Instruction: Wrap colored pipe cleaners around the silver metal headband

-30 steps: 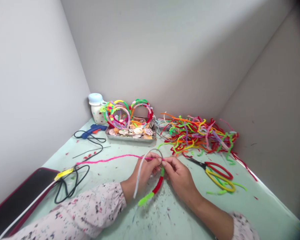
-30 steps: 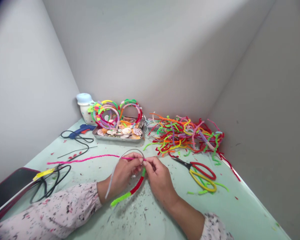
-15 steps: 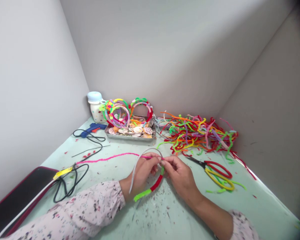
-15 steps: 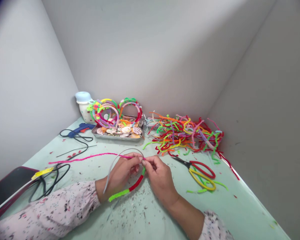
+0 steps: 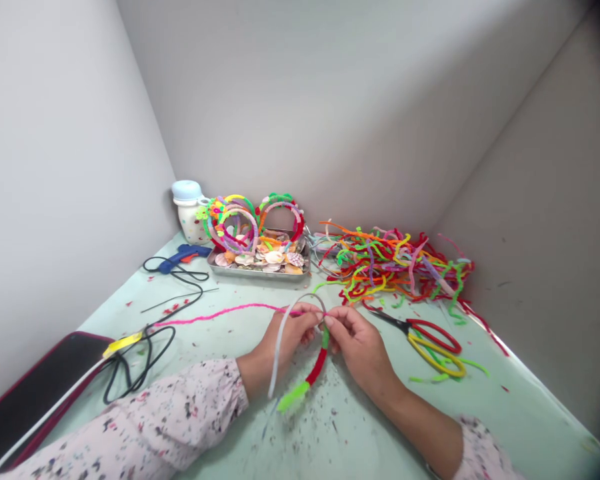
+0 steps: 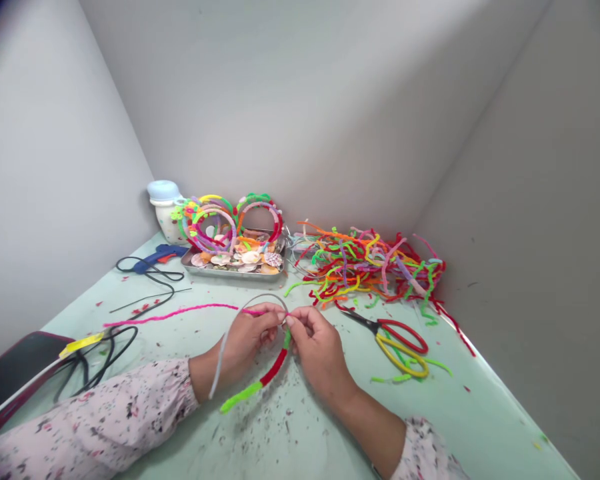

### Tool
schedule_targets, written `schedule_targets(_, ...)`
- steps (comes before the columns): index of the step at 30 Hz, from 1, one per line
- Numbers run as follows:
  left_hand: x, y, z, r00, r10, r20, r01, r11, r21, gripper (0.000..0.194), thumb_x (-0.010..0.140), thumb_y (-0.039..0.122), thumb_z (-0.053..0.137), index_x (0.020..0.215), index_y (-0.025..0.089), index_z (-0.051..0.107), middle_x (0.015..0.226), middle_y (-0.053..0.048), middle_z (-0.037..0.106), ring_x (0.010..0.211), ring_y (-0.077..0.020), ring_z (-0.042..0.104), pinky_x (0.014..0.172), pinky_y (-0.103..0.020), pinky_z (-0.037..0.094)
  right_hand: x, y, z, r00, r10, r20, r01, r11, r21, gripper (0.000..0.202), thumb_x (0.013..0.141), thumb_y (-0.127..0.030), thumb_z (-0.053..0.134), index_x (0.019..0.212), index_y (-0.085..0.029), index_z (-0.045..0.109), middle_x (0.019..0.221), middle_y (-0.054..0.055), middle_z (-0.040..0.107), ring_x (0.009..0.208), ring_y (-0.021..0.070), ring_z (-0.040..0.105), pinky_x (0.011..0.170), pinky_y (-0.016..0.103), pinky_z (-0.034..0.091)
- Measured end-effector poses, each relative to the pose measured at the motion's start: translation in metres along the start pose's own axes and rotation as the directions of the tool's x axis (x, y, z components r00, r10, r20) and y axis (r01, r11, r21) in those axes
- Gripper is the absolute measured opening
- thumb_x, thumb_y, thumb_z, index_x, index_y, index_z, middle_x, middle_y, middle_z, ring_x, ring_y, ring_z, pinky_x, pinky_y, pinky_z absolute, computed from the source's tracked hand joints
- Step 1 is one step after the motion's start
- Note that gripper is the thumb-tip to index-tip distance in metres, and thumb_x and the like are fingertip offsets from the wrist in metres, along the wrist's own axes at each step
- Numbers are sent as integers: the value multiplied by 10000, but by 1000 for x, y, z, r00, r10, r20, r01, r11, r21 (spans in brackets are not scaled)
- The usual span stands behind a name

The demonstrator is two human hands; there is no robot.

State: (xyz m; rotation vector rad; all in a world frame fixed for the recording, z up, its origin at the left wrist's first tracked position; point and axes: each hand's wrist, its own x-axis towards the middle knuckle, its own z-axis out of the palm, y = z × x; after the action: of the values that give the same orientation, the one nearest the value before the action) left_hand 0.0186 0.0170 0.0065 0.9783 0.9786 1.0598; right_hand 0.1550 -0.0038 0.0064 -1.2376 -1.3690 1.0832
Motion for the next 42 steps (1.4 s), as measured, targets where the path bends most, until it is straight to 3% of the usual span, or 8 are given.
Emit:
schedule_targets(4,2,-1,0,999,-42,5,42,999,27,164,672,296,664,715,148,609,532,38,474,472,-77,395,482,-214,274,1,0,-2,1000,-2,24,2,1000,9,206,846,-395,536,788,-197,544,590,-44,500,526,119,471,522,230,395)
schedule_targets(9,2,-3,-1,1000,-15,1,15,999,34,141,673,284,655,700,154,608,511,50,454,467,-72,374,470,-217,245,4,0,-3,998,19,57,-23,997,70,188,845,-371,531,777,-196,532,611,-44,494,542,116,457,536,231,386)
schedule_targets(21,-3,5,3,1000,-22,23,21,998,52,89,677,206,613,621,141,587,500,46,420,469,-70,332,468,-225,224,8,10,-6,982,94,164,-143,936,322,191,803,-375,584,774,-191,547,618,-38,523,532,107,454,521,223,360)
schedule_targets(28,-1,1,1,999,3,51,-6,998,64,62,691,191,596,681,131,609,533,30,464,485,-72,353,474,-217,245,10,10,-10,948,165,272,-281,836,471,173,767,-320,641,751,-180,541,602,-38,530,502,85,450,489,197,349)
schedule_targets(35,-4,9,1,996,-26,89,20,997,70,110,694,233,634,710,128,606,551,28,503,470,-61,373,467,-200,267,14,6,-15,916,160,367,-342,790,509,221,692,-329,721,743,-173,573,577,-25,572,449,74,473,430,180,364)
schedule_targets(42,-7,16,0,993,14,119,-22,998,59,116,666,231,663,699,131,615,505,44,498,454,-62,379,461,-199,277,17,8,-22,871,140,472,-405,747,527,185,720,-290,705,740,-157,578,581,-13,599,423,67,504,407,161,375)
